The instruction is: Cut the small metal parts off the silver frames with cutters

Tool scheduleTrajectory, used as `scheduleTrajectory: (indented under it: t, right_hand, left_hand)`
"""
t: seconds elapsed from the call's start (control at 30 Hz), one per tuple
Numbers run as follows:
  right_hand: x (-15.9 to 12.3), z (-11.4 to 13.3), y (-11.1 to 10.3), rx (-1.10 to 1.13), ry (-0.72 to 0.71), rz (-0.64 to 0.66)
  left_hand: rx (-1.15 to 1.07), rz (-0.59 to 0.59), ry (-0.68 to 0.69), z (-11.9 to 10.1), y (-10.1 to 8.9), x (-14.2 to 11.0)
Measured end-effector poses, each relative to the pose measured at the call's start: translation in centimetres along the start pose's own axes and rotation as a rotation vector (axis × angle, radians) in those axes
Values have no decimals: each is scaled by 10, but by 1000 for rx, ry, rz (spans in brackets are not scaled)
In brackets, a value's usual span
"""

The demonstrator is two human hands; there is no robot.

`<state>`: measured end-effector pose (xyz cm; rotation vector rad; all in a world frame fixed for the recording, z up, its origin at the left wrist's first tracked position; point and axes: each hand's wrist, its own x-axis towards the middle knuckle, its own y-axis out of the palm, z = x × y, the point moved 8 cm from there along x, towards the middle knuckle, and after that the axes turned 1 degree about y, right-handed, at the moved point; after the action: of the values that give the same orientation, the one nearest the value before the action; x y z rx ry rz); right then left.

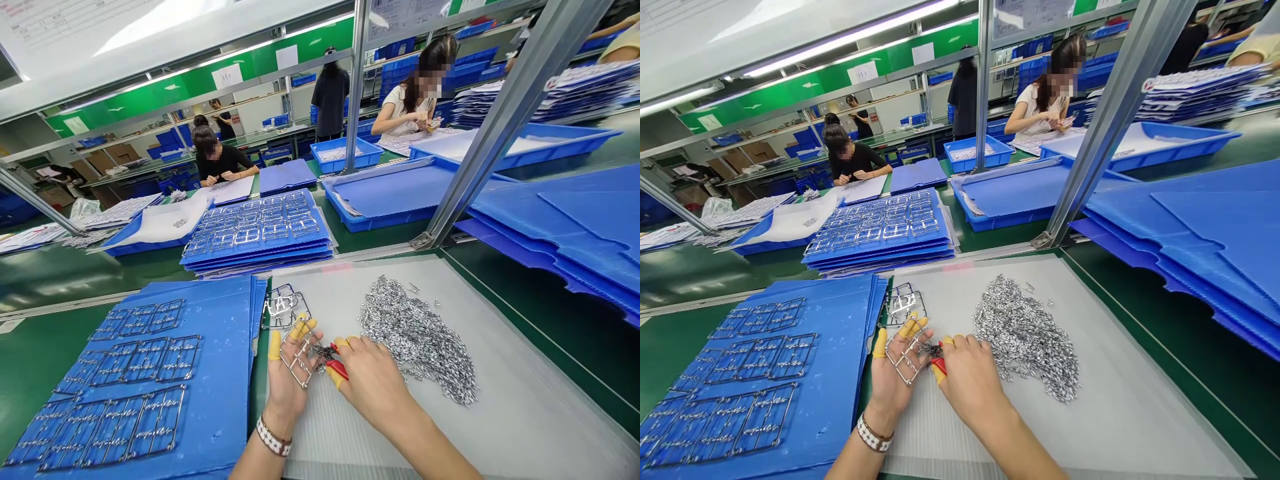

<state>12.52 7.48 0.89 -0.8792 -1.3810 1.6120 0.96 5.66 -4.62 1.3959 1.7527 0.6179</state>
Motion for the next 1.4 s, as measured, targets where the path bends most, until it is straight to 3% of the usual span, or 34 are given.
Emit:
scheduleTrajectory:
  t: [0.3, 0.53, 0.83, 1.4]
  right_hand:
    - [3, 2, 0, 9, 6, 53]
    - [7, 4, 0, -39, -12, 81]
    - [-5, 16, -6, 32, -40, 30]
    - [-5, 31, 3, 23, -81, 67]
  left_hand:
    - [71, -34, 41, -2, 4, -5]
    - [141, -53, 56, 0, -5, -2]
    - [-75, -29, 31, -6, 4, -1]
    - [37, -91, 102, -6, -2, -1]
